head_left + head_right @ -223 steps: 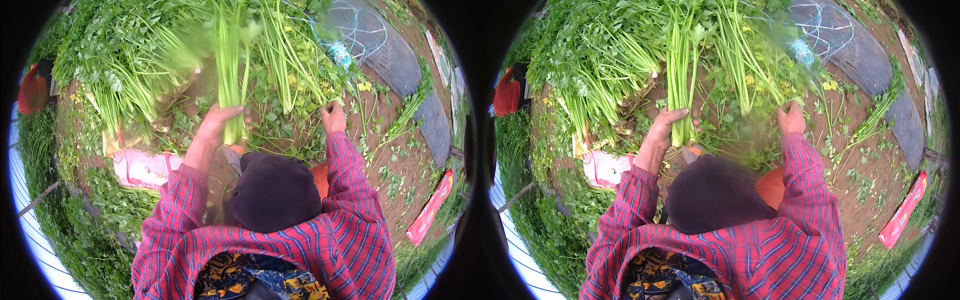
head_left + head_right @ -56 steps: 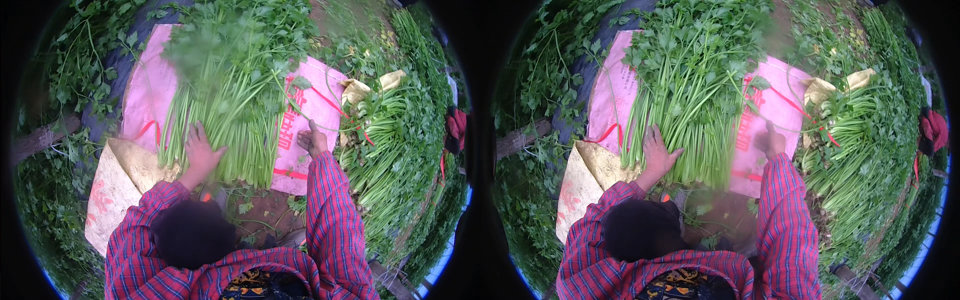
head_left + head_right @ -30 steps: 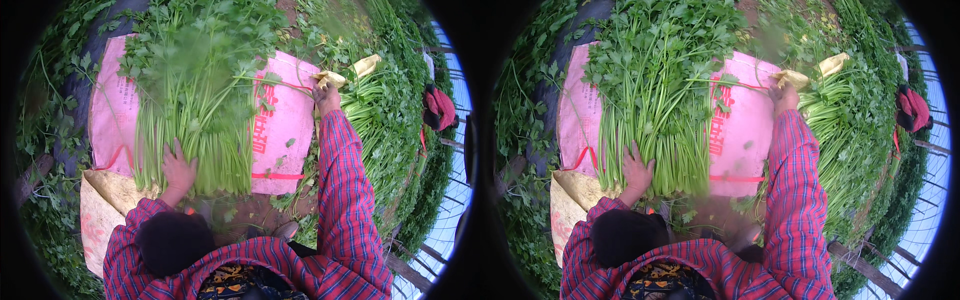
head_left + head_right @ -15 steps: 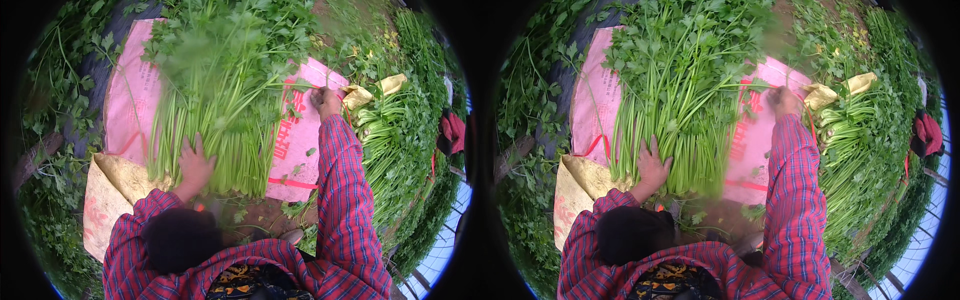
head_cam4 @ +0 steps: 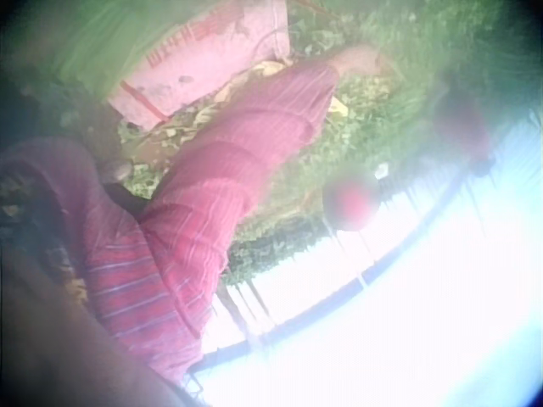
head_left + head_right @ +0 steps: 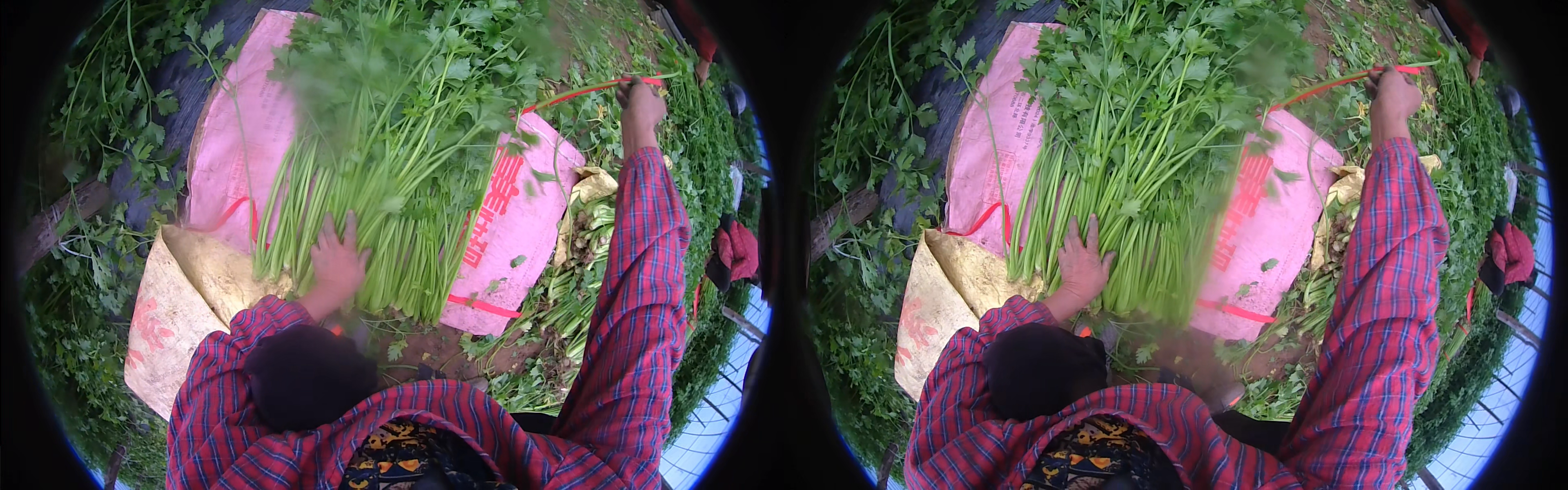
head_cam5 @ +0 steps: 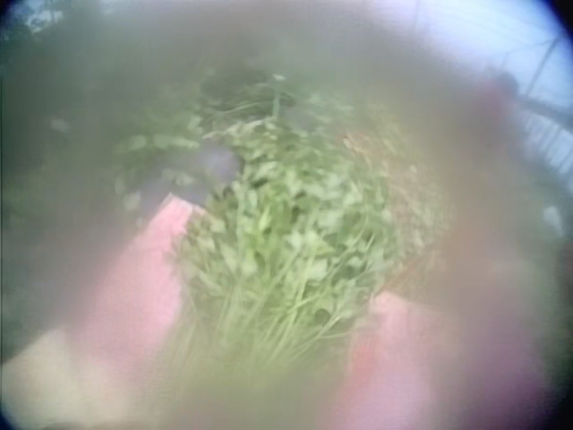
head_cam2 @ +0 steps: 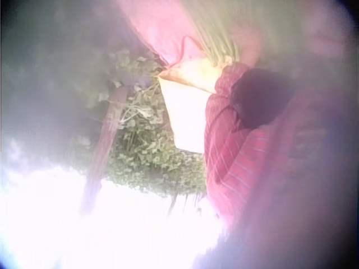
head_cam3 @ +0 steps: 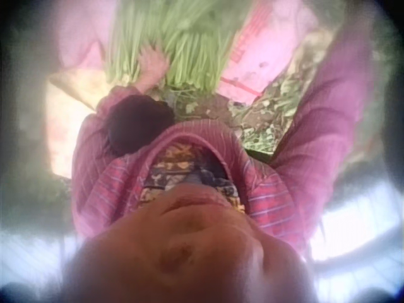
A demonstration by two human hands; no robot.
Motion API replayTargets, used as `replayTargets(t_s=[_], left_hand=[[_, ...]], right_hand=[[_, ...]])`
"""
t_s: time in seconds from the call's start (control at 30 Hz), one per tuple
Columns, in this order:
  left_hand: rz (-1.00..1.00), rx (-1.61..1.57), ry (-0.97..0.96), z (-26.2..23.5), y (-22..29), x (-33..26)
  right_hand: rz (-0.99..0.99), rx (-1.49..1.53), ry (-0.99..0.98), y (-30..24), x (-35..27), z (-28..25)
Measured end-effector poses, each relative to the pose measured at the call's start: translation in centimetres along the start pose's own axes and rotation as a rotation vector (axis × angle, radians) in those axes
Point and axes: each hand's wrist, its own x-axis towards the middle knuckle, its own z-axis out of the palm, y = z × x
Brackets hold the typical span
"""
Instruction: The person gathers leafy green vegetables, aligns them into bundles, and ties them with red plastic ties. The bundles are placed on a pink sack on the ground inside a greenhouse.
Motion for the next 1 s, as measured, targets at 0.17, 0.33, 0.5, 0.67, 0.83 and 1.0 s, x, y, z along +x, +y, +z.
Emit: replayTargets(t_s=[0.17,0.33,0.5,0.67,0.83,1.0], left_hand=[[-0.01,-0.036,0.01,0.1,0.0,0.0],[-0.036,-0.062,-0.036,-0.6,0.1,0.1],[-0.03,-0.002,-0.032,-1.0,0.4,0.0],[-0.008,-0.008,-0.045,-0.5,0.2,0.1],[-0.005,-0.047,-0.006,-0.5,0.1,0.1],[-0.013,-0.068,0.006,-0.7,0.2,0.1]], right_hand=[[-0.504,-0.217,-0.391,-7.6,1.6,1.4],[-0.211,-0.137,-0.343,-7.0,3.0,2.5],[-0.195,0.074,-0.084,-10.7,11.2,-4.9],[-0.397,-0.322,0.399,-13.5,18.2,-16.3],[-0.744,-0.131,-0.199,-12.5,13.0,-10.4],[-0.309,0.032,-0.822,-7.4,-5.1,5.4]])
